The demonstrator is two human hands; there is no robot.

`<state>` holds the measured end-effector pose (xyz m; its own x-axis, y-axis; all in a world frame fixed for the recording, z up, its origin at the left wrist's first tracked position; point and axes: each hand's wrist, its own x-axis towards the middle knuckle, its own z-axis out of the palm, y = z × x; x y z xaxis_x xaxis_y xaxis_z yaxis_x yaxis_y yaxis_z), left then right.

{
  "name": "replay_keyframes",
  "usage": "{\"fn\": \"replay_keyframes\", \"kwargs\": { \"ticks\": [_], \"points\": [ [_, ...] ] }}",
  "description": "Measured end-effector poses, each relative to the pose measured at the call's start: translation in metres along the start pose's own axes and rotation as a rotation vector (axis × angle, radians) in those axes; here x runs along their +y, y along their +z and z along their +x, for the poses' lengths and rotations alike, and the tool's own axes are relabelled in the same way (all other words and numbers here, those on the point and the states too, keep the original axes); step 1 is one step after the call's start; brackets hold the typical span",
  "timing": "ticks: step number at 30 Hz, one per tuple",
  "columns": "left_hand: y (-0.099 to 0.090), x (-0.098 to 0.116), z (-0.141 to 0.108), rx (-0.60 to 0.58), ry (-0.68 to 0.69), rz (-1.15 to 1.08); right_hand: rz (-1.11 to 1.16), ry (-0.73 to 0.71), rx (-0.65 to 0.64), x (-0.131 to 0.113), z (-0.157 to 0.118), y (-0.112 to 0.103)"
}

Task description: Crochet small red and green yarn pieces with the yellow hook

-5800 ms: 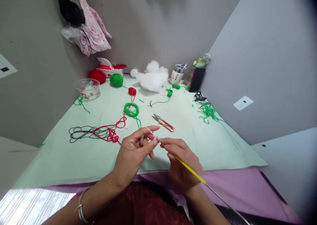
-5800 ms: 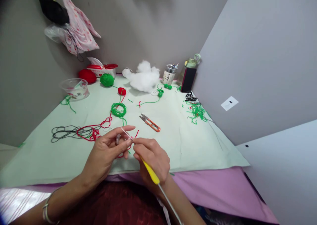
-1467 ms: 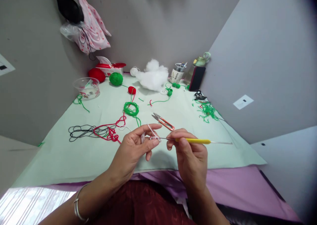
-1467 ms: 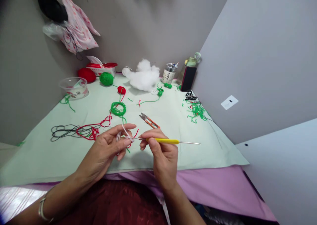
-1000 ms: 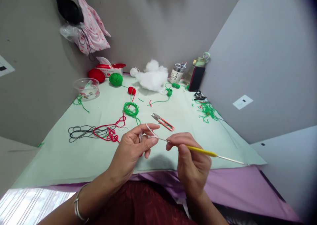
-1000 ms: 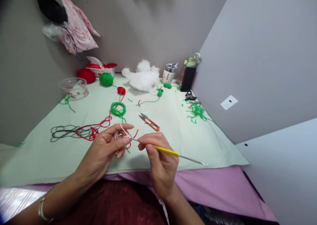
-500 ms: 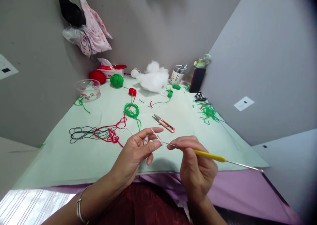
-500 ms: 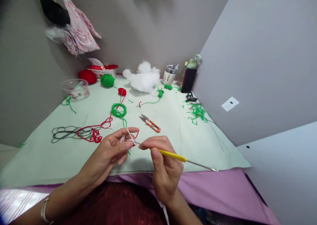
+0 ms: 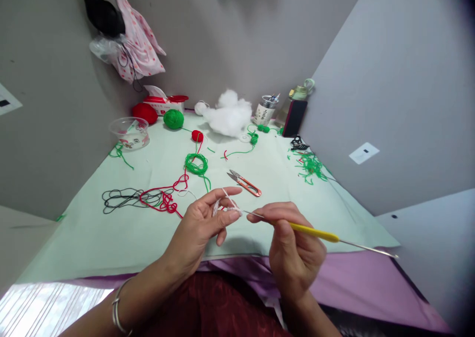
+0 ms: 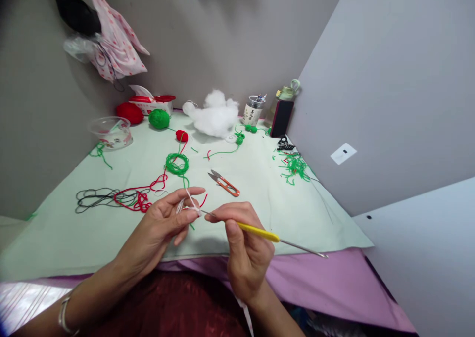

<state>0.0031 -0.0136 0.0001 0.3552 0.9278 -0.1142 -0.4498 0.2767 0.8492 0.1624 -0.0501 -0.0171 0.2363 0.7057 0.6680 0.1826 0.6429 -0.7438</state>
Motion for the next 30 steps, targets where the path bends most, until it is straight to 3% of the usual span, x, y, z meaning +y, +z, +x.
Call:
{"fn": "replay_keyframes", "kwargs": {
  "ticks": [18,24,30],
  "points": [
    [-0.004,-0.003,0.0,0.005,0.043,0.066,-0.085,-0.025,-0.075,-0.004,0.0,-0.003],
    [-0.005,-0.002,0.0,-0.003,0.079,0.106,-0.184,-0.094,-0.164,-0.003,-0.003,-0.009],
    [-0.002,-0.002,-0.002,0.028,0.046,0.043,-0.334,-0.242,-0.167,0.001,-0.009,-0.009]
  ]
}}
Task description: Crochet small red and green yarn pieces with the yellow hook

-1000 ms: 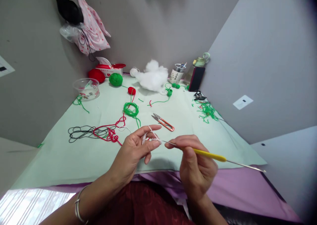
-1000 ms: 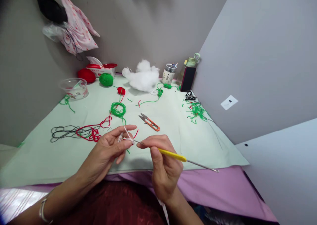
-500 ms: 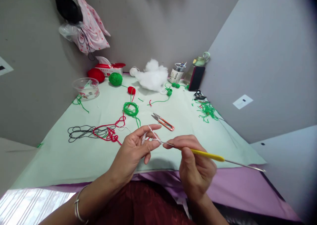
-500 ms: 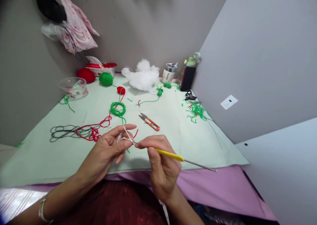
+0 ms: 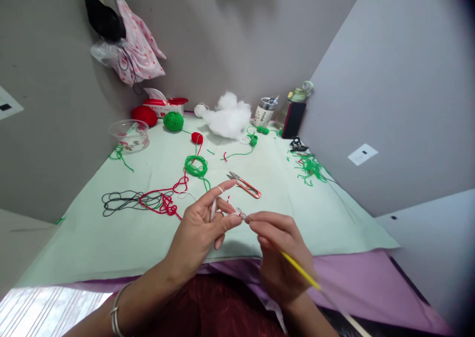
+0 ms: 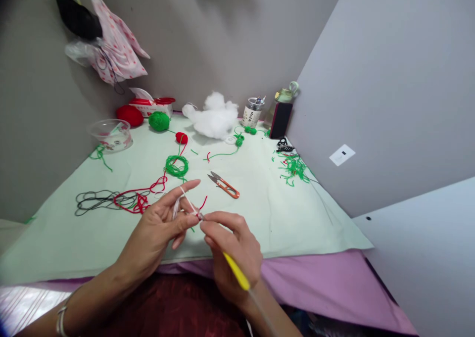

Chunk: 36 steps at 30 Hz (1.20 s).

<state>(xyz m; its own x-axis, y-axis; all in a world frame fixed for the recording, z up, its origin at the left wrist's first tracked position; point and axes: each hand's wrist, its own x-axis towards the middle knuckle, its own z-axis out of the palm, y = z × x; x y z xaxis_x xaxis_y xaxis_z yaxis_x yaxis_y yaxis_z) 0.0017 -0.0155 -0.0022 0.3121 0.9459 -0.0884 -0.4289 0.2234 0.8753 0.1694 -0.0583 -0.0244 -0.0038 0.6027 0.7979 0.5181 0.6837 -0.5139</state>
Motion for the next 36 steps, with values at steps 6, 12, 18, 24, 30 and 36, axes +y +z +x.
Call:
{"fn": "replay_keyframes", "kwargs": {
  "ticks": [6,12,18,24,30,36],
  "points": [
    [0.007,0.003,-0.002,0.024,-0.013,-0.063,-0.015,-0.006,0.077,0.004,-0.005,0.013],
    [0.009,0.006,-0.001,0.0,-0.098,-0.125,0.313,0.173,0.129,0.002,0.001,0.019],
    [0.01,0.008,0.0,-0.042,-0.153,-0.166,0.571,0.421,0.175,0.008,0.002,0.02],
    [0.008,0.007,0.0,-0.045,-0.13,-0.145,0.701,0.509,0.17,0.009,0.008,0.02],
    [0.007,0.005,0.001,-0.024,-0.059,-0.118,0.808,0.495,0.129,0.01,0.017,0.016],
    [0.001,-0.002,-0.001,0.059,0.074,0.093,0.374,0.223,0.018,0.004,0.014,0.005]
  ]
}}
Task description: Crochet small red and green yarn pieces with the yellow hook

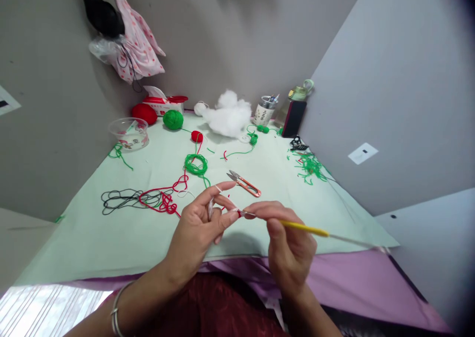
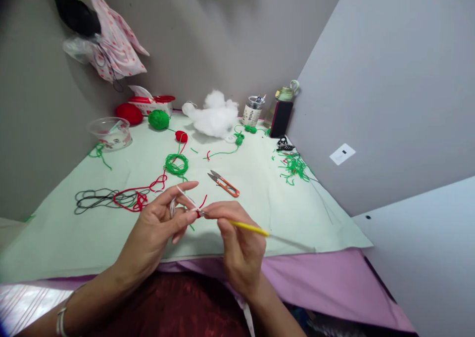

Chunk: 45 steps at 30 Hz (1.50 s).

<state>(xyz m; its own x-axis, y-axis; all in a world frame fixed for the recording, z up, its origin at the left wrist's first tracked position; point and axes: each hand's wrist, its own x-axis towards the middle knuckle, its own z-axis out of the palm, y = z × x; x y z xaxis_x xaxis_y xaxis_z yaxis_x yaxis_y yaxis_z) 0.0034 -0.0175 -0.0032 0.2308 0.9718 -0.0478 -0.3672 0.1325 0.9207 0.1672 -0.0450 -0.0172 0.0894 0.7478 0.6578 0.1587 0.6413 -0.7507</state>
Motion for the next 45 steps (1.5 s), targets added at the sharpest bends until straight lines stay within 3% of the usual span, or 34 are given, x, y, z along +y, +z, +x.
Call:
{"fn": "replay_keyframes", "kwargs": {
  "ticks": [3,7,13,16,19,22,26,29,34,37,40,42,45],
  "points": [
    [0.0,-0.005,-0.003,0.086,0.108,0.134,-0.241,-0.196,-0.105,-0.006,-0.001,-0.002],
    [0.003,-0.006,-0.004,0.181,0.225,0.231,-0.44,-0.347,-0.143,-0.005,-0.005,0.001],
    [0.004,-0.004,-0.006,0.178,0.19,0.184,-0.587,-0.546,-0.088,0.009,-0.014,0.006],
    [0.004,-0.003,-0.007,0.091,0.088,0.104,-0.629,-0.568,-0.052,0.015,-0.014,0.007],
    [0.004,0.0,-0.003,-0.081,-0.11,-0.086,-0.66,-0.535,0.001,0.018,-0.013,0.006],
    [0.001,0.005,0.003,-0.152,-0.258,-0.243,-0.511,-0.364,-0.002,0.013,-0.008,0.003],
    [-0.002,0.012,0.006,-0.09,-0.199,-0.244,-0.061,-0.032,0.082,0.004,0.001,0.001],
    [0.0,0.013,0.003,-0.114,-0.144,-0.201,0.138,0.085,0.088,0.004,0.007,0.003],
    [0.007,0.006,0.001,-0.098,-0.085,-0.144,0.045,0.076,0.037,0.006,0.006,0.01],
    [0.008,0.001,0.002,-0.066,-0.091,-0.174,-0.199,-0.097,0.02,0.004,0.002,0.011],
    [0.006,0.001,0.005,-0.126,-0.223,-0.285,-0.351,-0.225,0.02,0.003,0.001,0.009],
    [0.004,0.003,0.007,-0.146,-0.295,-0.346,-0.244,-0.134,0.082,0.004,0.003,0.007],
    [0.003,0.006,0.008,-0.112,-0.249,-0.342,0.04,0.091,0.153,0.007,0.008,0.005]
  ]
}}
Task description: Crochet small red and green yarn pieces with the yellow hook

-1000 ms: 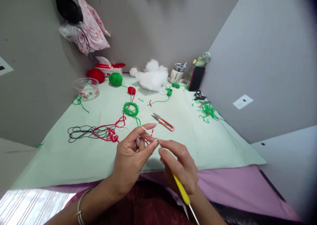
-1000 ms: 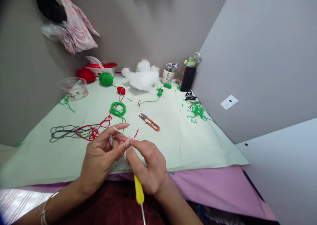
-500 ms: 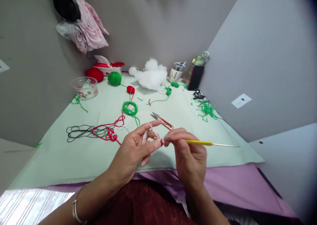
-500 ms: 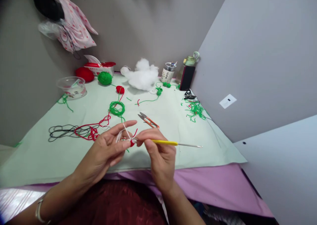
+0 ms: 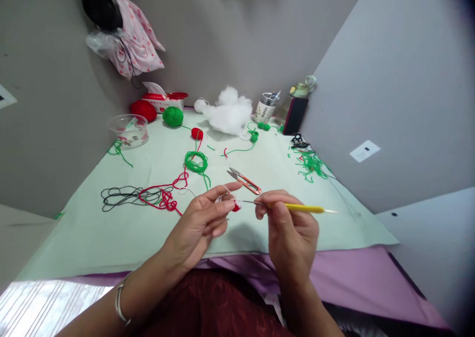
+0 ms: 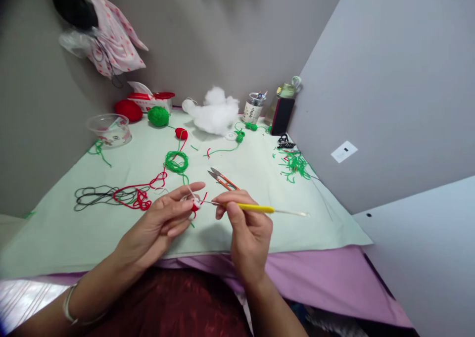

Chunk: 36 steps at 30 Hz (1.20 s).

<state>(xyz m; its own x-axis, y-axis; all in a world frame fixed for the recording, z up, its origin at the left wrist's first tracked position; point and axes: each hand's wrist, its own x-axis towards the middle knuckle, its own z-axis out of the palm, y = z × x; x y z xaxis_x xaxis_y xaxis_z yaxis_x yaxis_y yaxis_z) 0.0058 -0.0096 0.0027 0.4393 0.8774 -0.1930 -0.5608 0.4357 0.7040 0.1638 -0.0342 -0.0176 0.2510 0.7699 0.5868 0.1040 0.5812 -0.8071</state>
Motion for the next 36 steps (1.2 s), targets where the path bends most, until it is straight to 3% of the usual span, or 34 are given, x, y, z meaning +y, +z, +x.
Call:
{"fn": "replay_keyframes", "kwargs": {
  "ticks": [3,9,17,20,24,27,30,34,36],
  "points": [
    [0.002,-0.002,-0.002,-0.001,0.096,0.092,0.076,0.095,-0.062,0.002,0.0,0.001],
    [0.0,-0.007,-0.002,0.057,0.169,0.244,0.017,0.084,-0.081,0.004,-0.004,0.002],
    [0.007,-0.007,-0.003,0.099,0.147,0.141,-0.183,-0.177,-0.088,-0.004,-0.01,0.012],
    [0.006,-0.008,-0.004,0.025,0.055,0.105,-0.078,-0.07,-0.08,-0.001,-0.01,0.01],
    [-0.005,-0.001,-0.003,-0.089,0.033,0.212,0.265,0.179,-0.1,0.004,0.004,-0.001],
    [-0.022,0.024,-0.005,-0.192,0.045,0.487,0.431,0.285,-0.147,0.001,0.016,-0.016],
    [-0.043,0.065,-0.011,-0.232,0.043,0.773,0.614,0.321,-0.139,-0.005,0.023,-0.041],
    [-0.075,0.125,-0.019,0.019,0.22,1.074,1.295,0.36,-0.089,-0.006,0.029,-0.083],
    [-0.095,0.146,-0.02,0.167,0.209,1.278,1.614,0.339,-0.172,-0.003,0.033,-0.1]
  ]
}}
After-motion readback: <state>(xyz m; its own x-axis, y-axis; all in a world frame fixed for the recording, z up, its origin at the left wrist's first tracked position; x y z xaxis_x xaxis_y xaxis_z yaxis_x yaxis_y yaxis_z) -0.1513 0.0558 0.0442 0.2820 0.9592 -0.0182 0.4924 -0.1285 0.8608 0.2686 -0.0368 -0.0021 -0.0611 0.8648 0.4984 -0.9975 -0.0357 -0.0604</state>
